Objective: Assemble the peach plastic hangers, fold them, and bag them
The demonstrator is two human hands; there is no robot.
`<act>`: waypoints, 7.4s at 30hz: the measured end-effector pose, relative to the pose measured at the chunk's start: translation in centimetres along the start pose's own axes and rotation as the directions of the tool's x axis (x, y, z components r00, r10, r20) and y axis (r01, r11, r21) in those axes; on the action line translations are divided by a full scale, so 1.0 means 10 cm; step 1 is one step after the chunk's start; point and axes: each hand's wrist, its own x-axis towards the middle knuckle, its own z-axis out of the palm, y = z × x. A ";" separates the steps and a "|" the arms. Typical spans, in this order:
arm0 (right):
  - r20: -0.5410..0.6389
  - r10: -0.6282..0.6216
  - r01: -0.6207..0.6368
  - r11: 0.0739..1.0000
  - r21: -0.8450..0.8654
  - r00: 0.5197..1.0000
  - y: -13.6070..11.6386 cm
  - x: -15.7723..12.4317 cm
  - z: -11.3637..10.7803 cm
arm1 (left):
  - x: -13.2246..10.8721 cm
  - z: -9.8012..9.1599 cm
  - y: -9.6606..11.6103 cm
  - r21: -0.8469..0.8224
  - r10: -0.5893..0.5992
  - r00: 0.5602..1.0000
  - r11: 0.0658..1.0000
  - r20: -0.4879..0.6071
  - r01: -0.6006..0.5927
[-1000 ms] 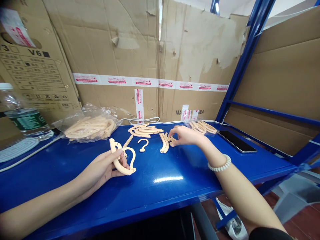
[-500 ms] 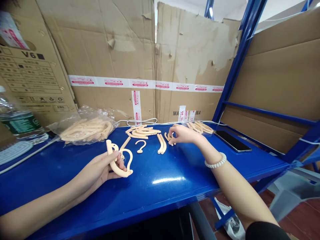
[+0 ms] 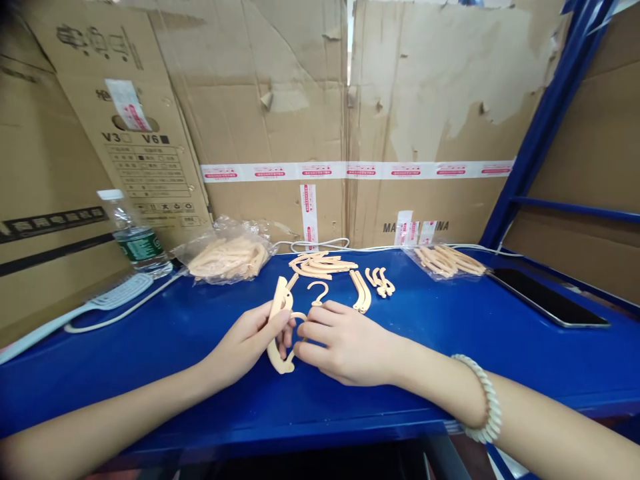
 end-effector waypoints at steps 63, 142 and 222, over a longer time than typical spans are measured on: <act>0.512 0.407 -0.439 -0.265 0.859 0.756 0.06 0.04 0.18 | 0.10 -0.12 -0.11 0.920 0.433 0.853 0.118 0.291 -0.373; -0.102 0.049 -0.034 0.989 0.141 0.994 0.09 -0.02 0.07 | 0.18 -0.16 0.00 -0.391 -0.294 0.952 0.889 -0.085 0.239; -0.096 0.461 -0.390 0.830 0.398 0.882 0.46 0.04 0.50 | 0.34 -0.39 -0.34 0.725 0.461 0.833 0.456 0.304 -0.517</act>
